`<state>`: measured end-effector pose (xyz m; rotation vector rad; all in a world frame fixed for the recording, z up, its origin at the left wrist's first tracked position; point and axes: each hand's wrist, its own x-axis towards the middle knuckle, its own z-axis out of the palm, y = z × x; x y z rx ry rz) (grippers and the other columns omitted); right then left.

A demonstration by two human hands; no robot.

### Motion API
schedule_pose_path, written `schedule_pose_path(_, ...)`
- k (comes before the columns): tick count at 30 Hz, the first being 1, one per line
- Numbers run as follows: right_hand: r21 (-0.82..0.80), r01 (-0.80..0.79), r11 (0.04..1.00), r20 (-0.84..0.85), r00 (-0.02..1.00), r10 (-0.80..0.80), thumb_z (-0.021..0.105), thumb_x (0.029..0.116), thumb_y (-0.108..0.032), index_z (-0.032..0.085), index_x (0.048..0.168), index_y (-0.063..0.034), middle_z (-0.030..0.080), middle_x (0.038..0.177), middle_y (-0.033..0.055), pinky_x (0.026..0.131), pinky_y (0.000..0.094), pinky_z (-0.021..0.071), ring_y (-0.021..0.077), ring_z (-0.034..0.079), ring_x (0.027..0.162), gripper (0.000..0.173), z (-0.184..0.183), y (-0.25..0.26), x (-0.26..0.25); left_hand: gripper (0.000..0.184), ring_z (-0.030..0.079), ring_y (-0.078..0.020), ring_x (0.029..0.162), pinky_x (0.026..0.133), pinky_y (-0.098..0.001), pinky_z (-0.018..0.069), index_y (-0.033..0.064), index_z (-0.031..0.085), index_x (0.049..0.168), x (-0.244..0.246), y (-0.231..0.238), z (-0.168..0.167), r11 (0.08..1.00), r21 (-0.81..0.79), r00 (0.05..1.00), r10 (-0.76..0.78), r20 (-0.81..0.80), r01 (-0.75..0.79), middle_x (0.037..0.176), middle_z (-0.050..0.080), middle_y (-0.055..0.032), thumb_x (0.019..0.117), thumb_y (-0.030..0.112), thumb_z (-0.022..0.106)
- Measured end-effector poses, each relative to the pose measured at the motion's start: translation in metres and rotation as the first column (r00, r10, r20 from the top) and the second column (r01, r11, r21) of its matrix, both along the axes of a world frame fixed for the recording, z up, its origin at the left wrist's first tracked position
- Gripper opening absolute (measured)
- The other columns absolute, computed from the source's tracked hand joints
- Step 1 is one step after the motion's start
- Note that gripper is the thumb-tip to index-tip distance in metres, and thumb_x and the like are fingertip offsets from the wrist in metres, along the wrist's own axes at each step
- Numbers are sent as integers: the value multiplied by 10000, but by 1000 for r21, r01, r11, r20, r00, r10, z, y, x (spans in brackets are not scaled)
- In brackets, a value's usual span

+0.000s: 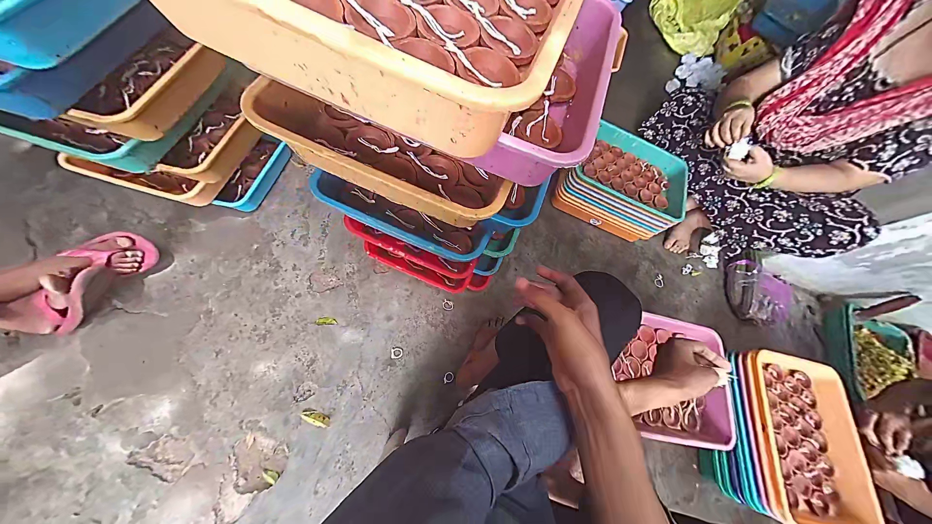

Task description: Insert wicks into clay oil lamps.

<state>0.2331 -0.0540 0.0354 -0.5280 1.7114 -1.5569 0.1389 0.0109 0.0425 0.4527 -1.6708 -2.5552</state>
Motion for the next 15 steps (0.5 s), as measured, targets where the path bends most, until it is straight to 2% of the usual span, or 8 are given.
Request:
schedule_pose_path(3,138,52,989,299,950,-92,752,938,-152,476,1358,-3,672,1077,174,710,351,612,231,710,835,524,-39,-55,6,253,669,-236,995,912,-364,554,-136,628,1202,8,27,-57,994,88,998,67,-21,-65,1148,659,-251,976,-28,592)
schedule_pose_path(4,153,62,986,368,923,-115,768,925,-186,526,1343,-9,663,1121,173,738,359,607,240,702,880,515,-49,-69,5,254,666,-227,978,904,-362,554,-130,626,1209,14,30,-65,990,118,997,79,23,-81,1149,657,-245,979,-24,607)
schedule_pose_path(5,155,57,986,407,906,-116,776,919,-229,518,1380,-27,643,1190,164,775,356,604,238,694,941,565,-60,-81,4,259,667,-220,977,906,-360,555,-117,624,1219,20,31,-72,987,129,994,83,73,-92,1161,656,-235,979,-20,613)
schedule_pose_path(7,120,126,985,382,910,-163,804,901,-264,439,1429,-32,624,1218,178,783,373,603,254,689,969,683,-85,-95,5,263,675,-225,991,917,-364,557,-109,629,1227,32,33,-83,986,118,986,101,131,-116,1174,662,-232,980,-19,614)
schedule_pose_path(8,92,163,982,354,917,-185,823,887,-284,374,1454,-26,628,1191,195,766,380,610,260,700,940,768,-97,-100,6,257,680,-221,988,912,-359,561,-104,636,1221,35,33,-88,988,95,984,111,141,-126,1169,669,-229,980,-16,617)
schedule_pose_path(11,26,226,974,325,919,-222,856,857,-349,299,1502,-41,683,1059,200,729,391,642,264,737,821,905,-113,-105,9,256,686,-212,991,914,-350,562,-96,637,1229,42,31,-85,991,90,986,90,140,-103,1186,670,-220,986,-17,621)
schedule_pose_path(13,6,248,969,291,926,-239,902,809,-298,224,1538,-67,675,1020,200,708,378,643,251,731,765,1022,-111,-105,10,254,688,-213,977,898,-353,573,-105,631,1220,38,33,-91,986,132,991,93,95,-105,1172,669,-219,978,-29,621)
schedule_pose_path(15,-7,279,960,280,922,-266,923,777,-230,234,1527,-51,684,993,216,684,366,646,251,734,738,1034,-114,-108,7,256,707,-229,950,876,-360,598,-124,632,1202,30,37,-106,976,182,993,117,27,-120,1140,674,-241,960,-40,639)
